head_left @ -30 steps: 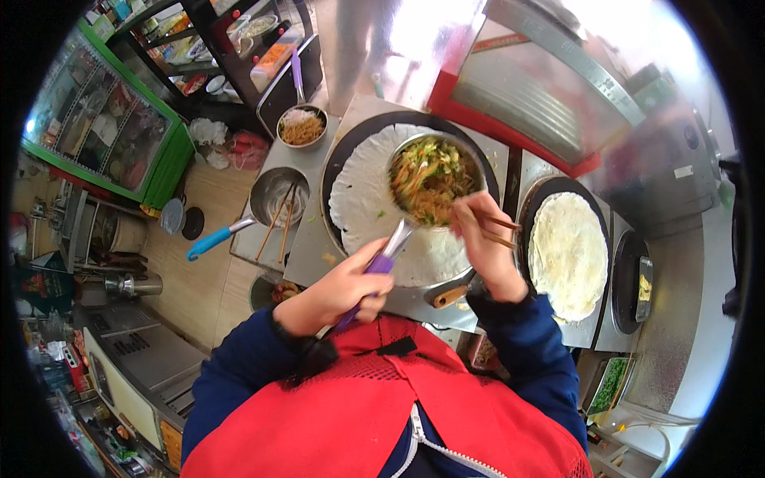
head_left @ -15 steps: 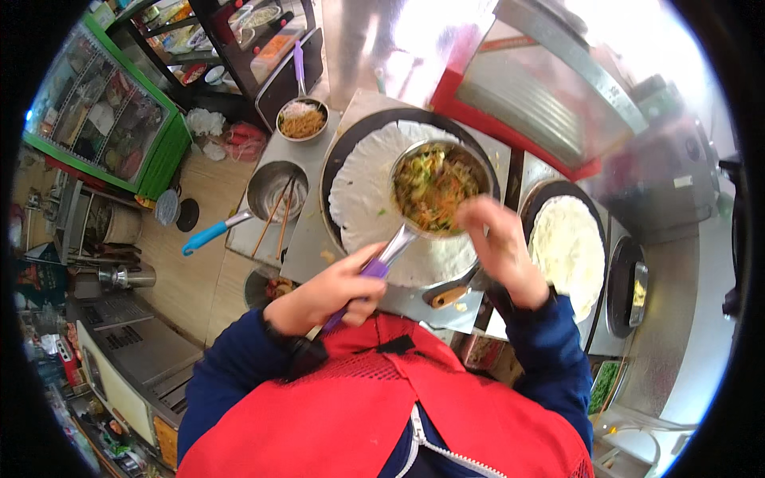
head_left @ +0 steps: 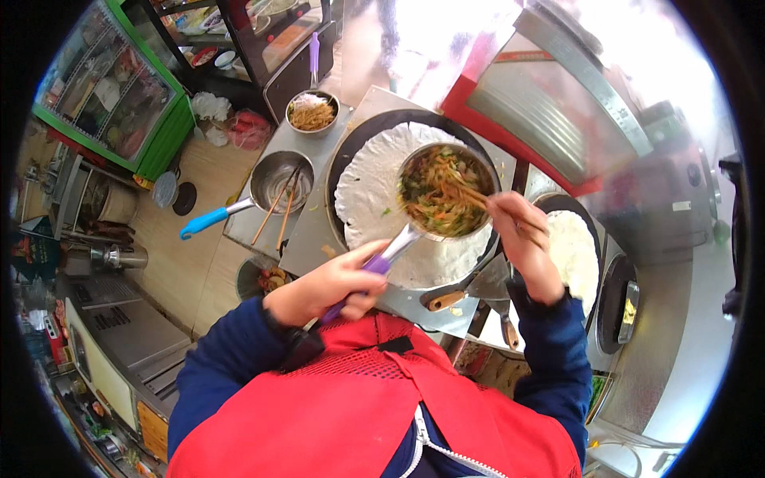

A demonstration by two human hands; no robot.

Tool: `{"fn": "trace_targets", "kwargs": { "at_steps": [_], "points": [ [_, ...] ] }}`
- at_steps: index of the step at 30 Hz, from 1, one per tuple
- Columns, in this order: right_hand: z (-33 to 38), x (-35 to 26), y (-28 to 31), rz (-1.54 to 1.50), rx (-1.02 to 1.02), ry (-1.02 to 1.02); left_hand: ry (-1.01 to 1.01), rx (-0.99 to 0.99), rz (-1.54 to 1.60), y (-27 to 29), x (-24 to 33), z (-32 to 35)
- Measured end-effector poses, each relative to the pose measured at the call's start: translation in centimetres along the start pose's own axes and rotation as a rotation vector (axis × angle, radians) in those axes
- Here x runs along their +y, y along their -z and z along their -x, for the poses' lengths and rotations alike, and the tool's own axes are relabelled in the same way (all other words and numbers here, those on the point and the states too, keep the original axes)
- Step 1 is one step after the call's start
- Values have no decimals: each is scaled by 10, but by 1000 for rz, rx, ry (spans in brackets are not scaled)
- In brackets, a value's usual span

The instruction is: The person places a thin crepe on a flat griddle, adds fried egg pieces, then spoons seasonings and oil into a pan of mixed vegetables. The seasoned vegetables are poured onto the crepe and spread evenly with chopsticks.

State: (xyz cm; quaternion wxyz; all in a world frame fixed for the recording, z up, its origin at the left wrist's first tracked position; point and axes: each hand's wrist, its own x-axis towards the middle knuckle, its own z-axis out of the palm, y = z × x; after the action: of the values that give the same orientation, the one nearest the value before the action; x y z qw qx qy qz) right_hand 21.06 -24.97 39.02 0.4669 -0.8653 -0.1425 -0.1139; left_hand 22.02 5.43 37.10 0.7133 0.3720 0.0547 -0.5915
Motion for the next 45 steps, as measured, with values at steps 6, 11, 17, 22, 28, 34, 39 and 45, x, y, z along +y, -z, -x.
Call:
{"fn": "trace_targets", "kwargs": {
  "at_steps": [6,11,17,22,28,34,39,45],
  "points": [
    [-1,0,-5,-192,16,-163,-29,-24,3,-5,3,3],
    [0,-5,-3,-97,-239,257,41,41,-34,-1,-1,5],
    [2,-8,-3,-8,-190,265,-43,19,-35,4,-3,5],
    [3,-10,-5,57,19,-22,-7,31,-49,3,-3,6],
    [3,-8,-7,15,-25,59,-15,-19,30,-5,4,7],
    [2,5,-17,40,-146,251,-20,-12,-14,-6,3,1],
    [27,13,-25,-435,419,-196,12,116,-63,10,1,5],
    [54,31,-72,-1414,895,-816,-356,142,-257,22,-39,-42]
  ]
}}
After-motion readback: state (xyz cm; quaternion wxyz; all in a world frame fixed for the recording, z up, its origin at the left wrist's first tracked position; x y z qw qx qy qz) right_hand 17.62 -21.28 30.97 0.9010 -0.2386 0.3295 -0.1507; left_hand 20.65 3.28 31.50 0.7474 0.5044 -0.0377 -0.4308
